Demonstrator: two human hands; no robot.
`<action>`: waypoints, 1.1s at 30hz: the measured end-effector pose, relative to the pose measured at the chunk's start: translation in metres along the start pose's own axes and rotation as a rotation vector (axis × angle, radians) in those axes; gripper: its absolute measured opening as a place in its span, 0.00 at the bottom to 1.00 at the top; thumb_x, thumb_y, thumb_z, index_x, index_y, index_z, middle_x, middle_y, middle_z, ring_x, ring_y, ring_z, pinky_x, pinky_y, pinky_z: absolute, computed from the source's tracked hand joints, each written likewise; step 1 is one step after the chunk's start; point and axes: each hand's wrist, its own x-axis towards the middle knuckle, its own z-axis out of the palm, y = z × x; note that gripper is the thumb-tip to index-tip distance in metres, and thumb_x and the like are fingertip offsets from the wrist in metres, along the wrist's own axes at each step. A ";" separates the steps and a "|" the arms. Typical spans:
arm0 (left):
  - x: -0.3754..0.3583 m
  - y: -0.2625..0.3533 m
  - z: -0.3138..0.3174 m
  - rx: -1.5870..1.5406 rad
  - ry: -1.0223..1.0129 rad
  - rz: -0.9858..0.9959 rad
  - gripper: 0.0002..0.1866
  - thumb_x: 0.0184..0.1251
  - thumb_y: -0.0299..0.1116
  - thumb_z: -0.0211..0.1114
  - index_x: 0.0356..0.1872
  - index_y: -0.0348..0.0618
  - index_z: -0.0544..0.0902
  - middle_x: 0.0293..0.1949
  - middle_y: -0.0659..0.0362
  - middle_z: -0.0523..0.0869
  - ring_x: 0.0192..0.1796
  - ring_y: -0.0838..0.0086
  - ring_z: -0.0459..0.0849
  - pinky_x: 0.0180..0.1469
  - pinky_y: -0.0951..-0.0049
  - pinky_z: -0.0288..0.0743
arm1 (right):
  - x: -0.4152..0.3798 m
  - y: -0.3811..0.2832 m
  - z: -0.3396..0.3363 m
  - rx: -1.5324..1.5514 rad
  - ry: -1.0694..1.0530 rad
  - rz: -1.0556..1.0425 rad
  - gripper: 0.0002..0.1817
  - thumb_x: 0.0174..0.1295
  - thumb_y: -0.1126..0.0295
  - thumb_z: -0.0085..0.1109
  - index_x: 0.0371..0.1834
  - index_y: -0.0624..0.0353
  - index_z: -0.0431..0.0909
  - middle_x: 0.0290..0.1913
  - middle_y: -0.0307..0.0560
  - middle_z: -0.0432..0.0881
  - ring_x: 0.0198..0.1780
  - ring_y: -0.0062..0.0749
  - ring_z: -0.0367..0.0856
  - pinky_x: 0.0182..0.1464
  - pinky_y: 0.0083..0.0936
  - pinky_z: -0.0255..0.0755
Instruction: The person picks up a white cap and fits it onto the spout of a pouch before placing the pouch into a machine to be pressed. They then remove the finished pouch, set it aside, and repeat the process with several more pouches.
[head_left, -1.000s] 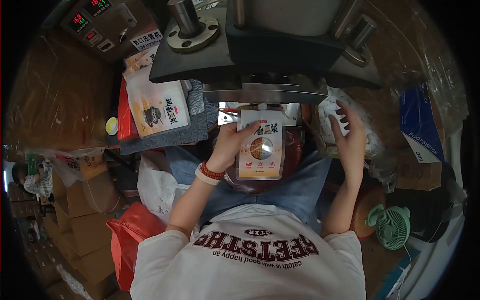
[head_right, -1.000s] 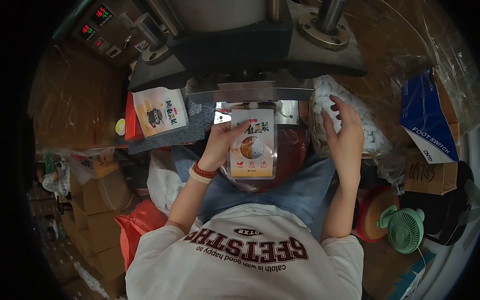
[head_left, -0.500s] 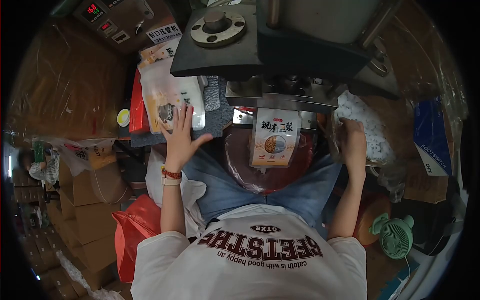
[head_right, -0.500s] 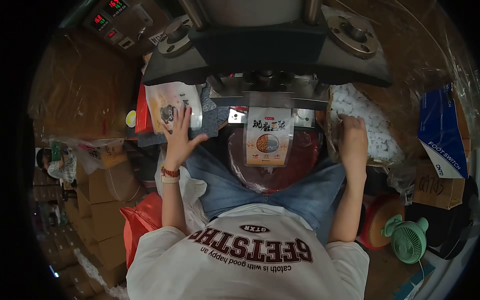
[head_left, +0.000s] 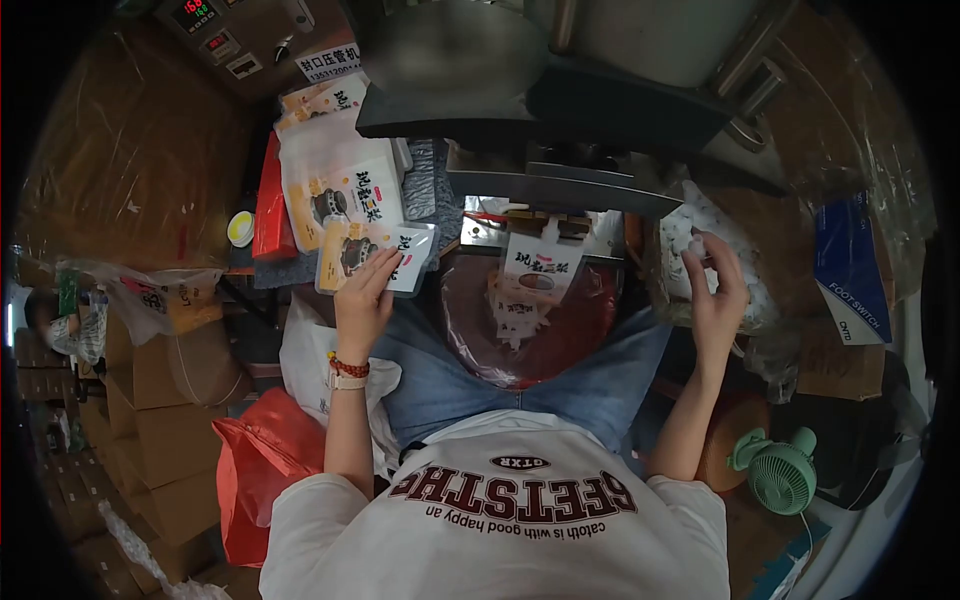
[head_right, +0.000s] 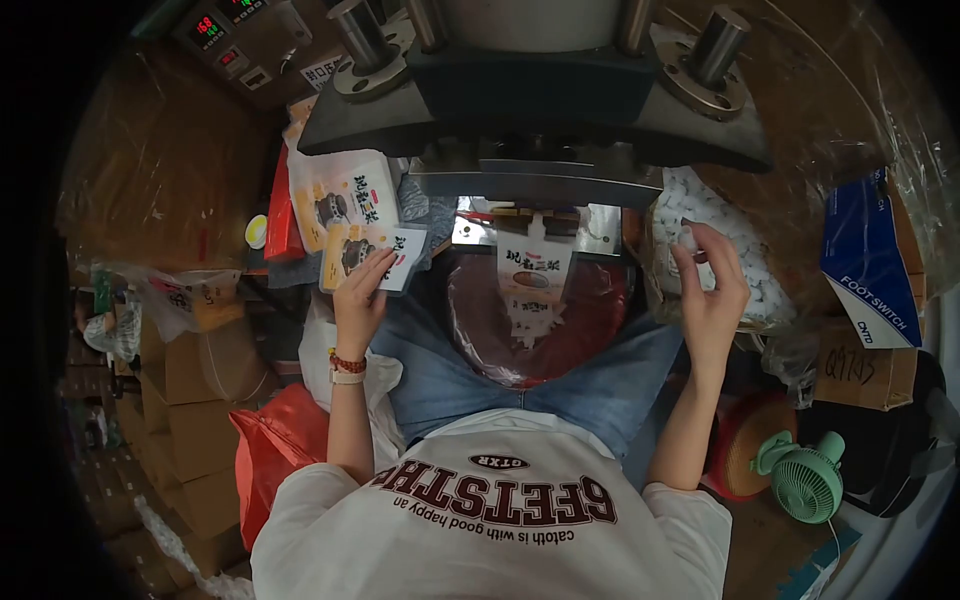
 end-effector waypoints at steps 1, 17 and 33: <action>-0.001 0.000 -0.002 -0.039 -0.002 -0.004 0.24 0.49 0.17 0.61 0.52 0.45 0.83 0.48 0.56 0.87 0.51 0.63 0.86 0.54 0.69 0.78 | -0.007 -0.010 0.000 0.247 0.032 -0.057 0.13 0.56 0.81 0.63 0.45 0.66 0.81 0.39 0.45 0.78 0.40 0.32 0.75 0.45 0.24 0.71; 0.019 0.129 -0.003 -0.699 -0.114 0.116 0.10 0.54 0.20 0.63 0.38 0.35 0.86 0.37 0.52 0.89 0.39 0.68 0.89 0.41 0.73 0.81 | -0.040 -0.073 0.036 0.661 -0.368 -0.349 0.22 0.48 0.73 0.71 0.50 0.59 0.81 0.45 0.45 0.82 0.50 0.39 0.76 0.55 0.33 0.67; 0.067 0.119 0.072 -1.543 -0.433 -0.868 0.13 0.66 0.32 0.67 0.43 0.30 0.83 0.40 0.54 0.87 0.38 0.78 0.86 0.40 0.77 0.80 | 0.005 0.030 0.020 -0.512 -0.242 -0.109 0.12 0.57 0.73 0.59 0.44 0.62 0.78 0.46 0.53 0.80 0.47 0.50 0.78 0.47 0.40 0.73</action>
